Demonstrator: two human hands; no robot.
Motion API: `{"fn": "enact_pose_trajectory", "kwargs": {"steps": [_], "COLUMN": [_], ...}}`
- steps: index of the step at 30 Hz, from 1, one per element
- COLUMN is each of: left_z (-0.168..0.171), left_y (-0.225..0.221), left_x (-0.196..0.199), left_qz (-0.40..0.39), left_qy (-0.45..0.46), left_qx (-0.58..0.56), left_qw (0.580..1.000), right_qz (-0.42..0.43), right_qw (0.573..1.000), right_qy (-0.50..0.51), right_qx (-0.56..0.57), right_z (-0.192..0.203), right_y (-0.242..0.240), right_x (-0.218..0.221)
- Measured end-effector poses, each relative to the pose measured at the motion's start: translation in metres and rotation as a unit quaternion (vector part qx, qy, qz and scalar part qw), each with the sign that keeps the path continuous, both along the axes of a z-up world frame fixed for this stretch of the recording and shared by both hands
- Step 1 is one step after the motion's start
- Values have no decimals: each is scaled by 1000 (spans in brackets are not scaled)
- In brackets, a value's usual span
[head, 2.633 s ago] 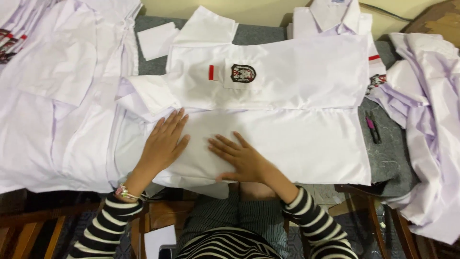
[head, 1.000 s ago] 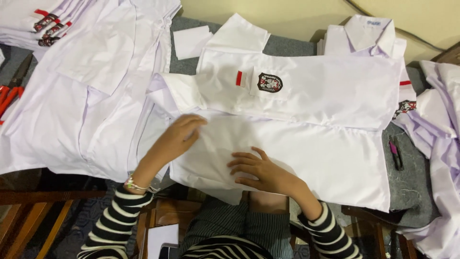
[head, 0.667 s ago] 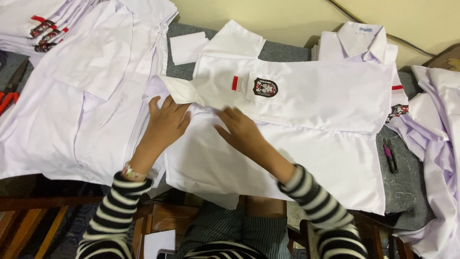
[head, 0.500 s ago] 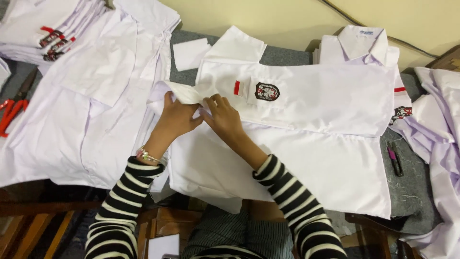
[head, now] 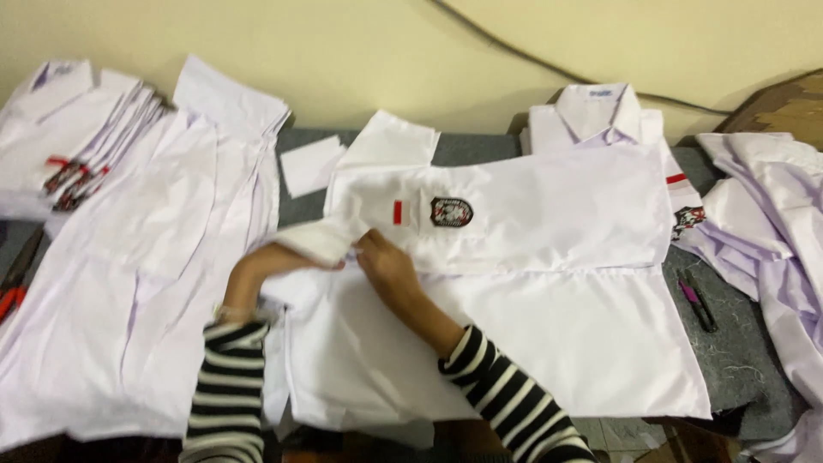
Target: Trimming loose threads from a white shirt and folding it neatly on a work surface.
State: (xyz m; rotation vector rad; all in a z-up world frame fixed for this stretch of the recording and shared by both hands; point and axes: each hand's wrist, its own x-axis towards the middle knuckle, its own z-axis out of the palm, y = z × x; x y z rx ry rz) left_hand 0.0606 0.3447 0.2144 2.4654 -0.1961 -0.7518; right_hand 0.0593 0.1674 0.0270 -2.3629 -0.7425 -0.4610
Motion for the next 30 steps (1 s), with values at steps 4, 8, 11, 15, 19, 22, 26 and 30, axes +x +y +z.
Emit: {"fn": "enact_pose_trajectory", "kwargs": {"steps": [4,8,11,15,19,22,26,30], "left_z": [-10,-23,-27,-40,-88,-151,-169,-178], "left_y": [-13,-9,-6,-4,15,44,50,56], "left_x": [16,12,9,7,16,21,14,2], "left_qz": [-13,2,14,28,39,45,51,59], "left_qy": [6,24,28,35,40,39,42,50], "left_qx": [-11,-25,-32,-46,-57,-60,-71,-80], "left_qw": [1000,999,999,998,997,996,995,994], "right_qz": [-17,-26,-27,-33,-30,-53,-64,-31], "right_qw": [989,989,987,985,986,978,990,998], "right_qy": [-142,-148,-159,-170,-162,-194,-104,-47], "right_qx": [36,14,-1,16,-1,-62,-68,-15], "right_z": [-5,12,22,21,20,36,43,36], "right_y": [3,6,10,13,11,11,13,11], "right_x": [-4,-15,-23,-22,-24,-31,-43,-38]}}
